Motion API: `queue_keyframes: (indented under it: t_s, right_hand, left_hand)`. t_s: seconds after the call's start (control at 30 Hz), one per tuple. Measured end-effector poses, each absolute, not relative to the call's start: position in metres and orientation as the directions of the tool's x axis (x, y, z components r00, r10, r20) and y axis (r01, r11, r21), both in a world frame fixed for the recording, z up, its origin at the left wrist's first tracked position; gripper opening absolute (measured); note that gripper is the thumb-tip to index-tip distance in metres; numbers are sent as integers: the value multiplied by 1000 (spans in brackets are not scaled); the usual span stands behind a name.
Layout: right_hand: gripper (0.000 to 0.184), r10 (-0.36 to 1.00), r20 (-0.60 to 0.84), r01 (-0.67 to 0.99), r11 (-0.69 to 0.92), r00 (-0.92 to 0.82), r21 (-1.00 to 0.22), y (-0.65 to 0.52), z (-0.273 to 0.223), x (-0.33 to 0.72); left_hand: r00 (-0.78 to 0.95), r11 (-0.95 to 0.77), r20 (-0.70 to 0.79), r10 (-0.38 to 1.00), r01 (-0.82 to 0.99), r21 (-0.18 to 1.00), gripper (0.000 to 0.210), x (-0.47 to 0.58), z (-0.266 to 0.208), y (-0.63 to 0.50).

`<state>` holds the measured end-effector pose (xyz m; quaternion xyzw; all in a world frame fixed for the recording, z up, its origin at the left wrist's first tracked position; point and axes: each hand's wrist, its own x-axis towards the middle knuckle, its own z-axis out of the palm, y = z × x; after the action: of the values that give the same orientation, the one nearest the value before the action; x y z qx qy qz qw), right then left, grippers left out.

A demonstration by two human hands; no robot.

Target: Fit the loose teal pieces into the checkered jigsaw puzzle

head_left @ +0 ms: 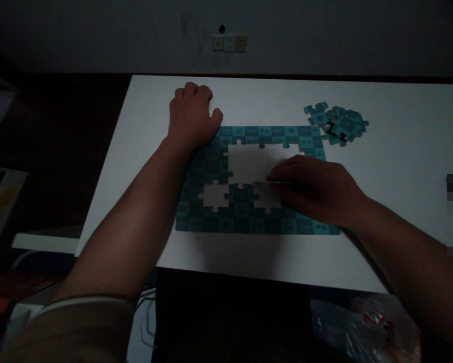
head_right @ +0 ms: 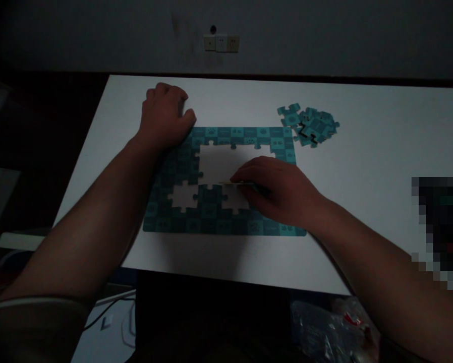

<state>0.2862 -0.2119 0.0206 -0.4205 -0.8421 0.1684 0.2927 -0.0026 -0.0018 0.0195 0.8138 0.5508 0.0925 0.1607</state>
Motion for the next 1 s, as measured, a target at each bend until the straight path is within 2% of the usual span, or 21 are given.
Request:
queue_keyframes:
  t_s: [0.13, 0.37, 0.53, 0.73, 1.0]
  right_hand:
    - [32, 814, 370, 580, 579, -447, -574, -214, 15, 287]
    - [31, 821, 357, 590, 569, -446, -573, -214, 12, 289]
    - [30, 816, 347, 599, 576, -463, -556, -213, 20, 286]
    - [30, 815, 339, 608, 578, -471, -545, -211, 28, 284]
    - [27, 805, 355, 601, 592, -476, -536, -210, 26, 285]
  left_hand:
    - [401, -364, -57, 914, 876, 317, 99, -1, 24, -6]
    - [352, -325, 5, 936, 858, 398, 101, -3, 21, -3]
    - [394, -369, 34, 919, 824, 430, 114, -5, 16, 3]
    - [339, -340, 82, 937, 839, 425, 80, -5, 17, -1]
    - [390, -360, 8, 921, 843, 400, 111, -7, 14, 3]
